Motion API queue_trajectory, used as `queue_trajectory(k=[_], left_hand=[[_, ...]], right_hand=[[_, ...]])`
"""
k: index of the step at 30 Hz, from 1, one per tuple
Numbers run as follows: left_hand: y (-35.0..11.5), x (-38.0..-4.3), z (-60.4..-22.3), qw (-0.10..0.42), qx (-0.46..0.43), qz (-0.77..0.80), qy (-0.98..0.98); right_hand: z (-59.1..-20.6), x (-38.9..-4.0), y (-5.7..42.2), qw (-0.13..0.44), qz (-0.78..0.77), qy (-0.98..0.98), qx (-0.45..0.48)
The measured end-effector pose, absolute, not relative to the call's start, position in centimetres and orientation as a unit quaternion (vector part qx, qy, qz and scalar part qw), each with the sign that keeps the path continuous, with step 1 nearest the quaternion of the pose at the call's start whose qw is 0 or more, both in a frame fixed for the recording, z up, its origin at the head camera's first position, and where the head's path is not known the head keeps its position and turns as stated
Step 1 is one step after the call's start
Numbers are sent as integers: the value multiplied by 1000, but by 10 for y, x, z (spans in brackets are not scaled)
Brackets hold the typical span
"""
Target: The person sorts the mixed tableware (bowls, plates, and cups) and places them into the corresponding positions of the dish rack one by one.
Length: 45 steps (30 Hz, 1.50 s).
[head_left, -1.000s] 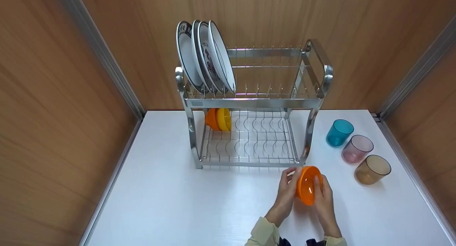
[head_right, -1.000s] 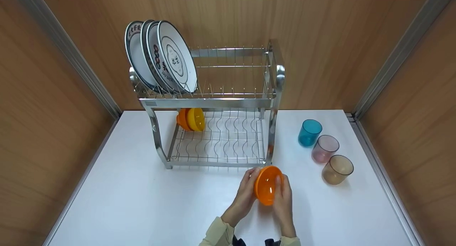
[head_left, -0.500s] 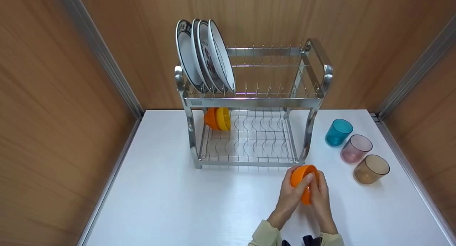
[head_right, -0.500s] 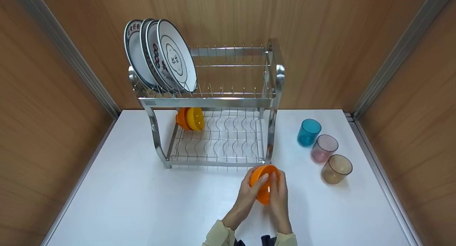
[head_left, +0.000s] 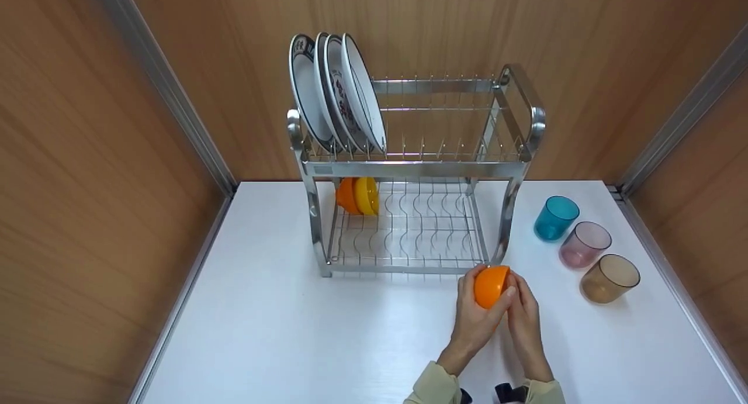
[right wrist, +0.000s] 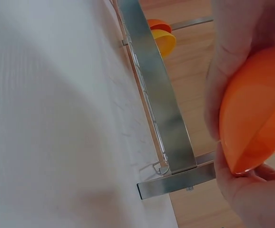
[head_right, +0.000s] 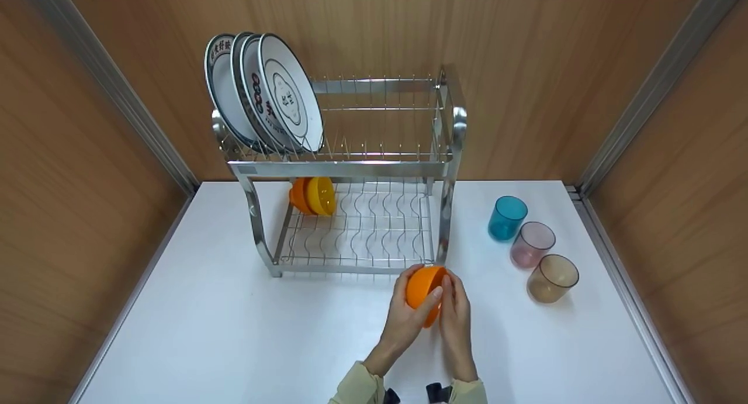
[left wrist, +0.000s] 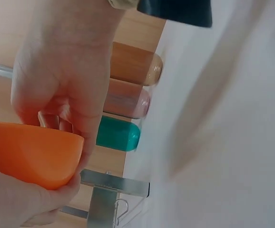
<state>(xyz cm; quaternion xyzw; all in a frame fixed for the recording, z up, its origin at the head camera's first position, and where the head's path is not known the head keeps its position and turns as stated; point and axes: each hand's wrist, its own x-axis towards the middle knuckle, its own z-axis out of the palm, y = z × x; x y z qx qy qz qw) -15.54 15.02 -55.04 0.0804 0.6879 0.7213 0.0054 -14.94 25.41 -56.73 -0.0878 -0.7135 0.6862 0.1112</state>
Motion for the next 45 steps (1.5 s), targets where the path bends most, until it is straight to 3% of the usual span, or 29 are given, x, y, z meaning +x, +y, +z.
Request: queue_trajectory(k=[13,22,27,34,45], left_hand=[[138,-170,-548,-65,106,676,727],[124,-193,-544,-106,95,655,742],[116,-206,-544,-130,87,644,749],[103,-225,-546,-134,68,639,755],[87,-255,-543,-132,30,631,764]], right_hand=[[-532,-147,242,111,664,-736,-76],[-551,-171,259,148,633,-753,-99],[-552,-180,263,141,624,-764,-80],[-550,-190,259,111,622,-773,-50],[-557,-210,258,139,609,-780,-38]])
